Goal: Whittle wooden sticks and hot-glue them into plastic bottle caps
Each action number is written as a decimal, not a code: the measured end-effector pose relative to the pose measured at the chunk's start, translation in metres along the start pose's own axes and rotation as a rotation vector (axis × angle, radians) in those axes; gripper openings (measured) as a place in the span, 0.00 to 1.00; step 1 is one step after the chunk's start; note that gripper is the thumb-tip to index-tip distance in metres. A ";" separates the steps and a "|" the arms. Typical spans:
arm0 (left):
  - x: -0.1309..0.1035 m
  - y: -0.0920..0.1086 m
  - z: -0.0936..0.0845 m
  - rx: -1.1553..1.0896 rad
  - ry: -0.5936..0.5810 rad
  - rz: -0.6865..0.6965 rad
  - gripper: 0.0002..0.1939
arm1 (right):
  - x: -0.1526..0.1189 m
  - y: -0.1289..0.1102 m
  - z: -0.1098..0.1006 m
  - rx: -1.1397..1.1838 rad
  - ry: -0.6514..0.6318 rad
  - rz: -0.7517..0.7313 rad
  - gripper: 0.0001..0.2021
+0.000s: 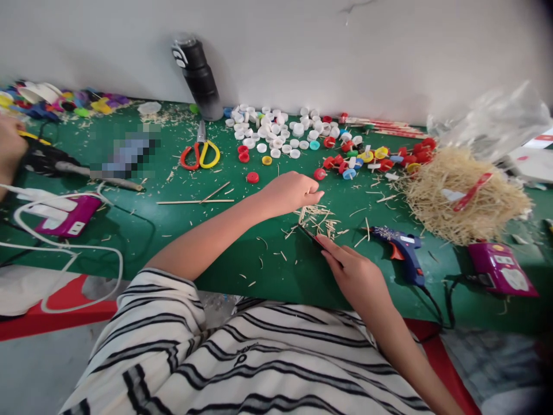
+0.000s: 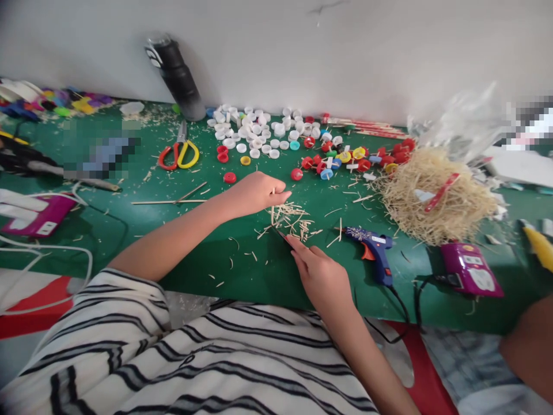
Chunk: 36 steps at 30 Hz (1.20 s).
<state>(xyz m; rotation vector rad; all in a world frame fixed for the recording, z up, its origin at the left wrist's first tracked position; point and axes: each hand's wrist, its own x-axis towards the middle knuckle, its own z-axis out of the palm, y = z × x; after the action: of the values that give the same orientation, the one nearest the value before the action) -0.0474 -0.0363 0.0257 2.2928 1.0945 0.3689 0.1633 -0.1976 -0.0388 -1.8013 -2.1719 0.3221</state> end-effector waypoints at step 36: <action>-0.014 0.018 -0.020 0.145 -0.222 -0.087 0.20 | 0.027 -0.005 -0.016 -0.028 0.230 -0.094 0.17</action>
<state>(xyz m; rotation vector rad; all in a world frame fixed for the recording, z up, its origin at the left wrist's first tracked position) -0.0536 -0.0489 0.0524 2.3349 1.1337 -0.0005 0.1600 -0.1726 -0.0192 -1.6541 -2.0988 0.0592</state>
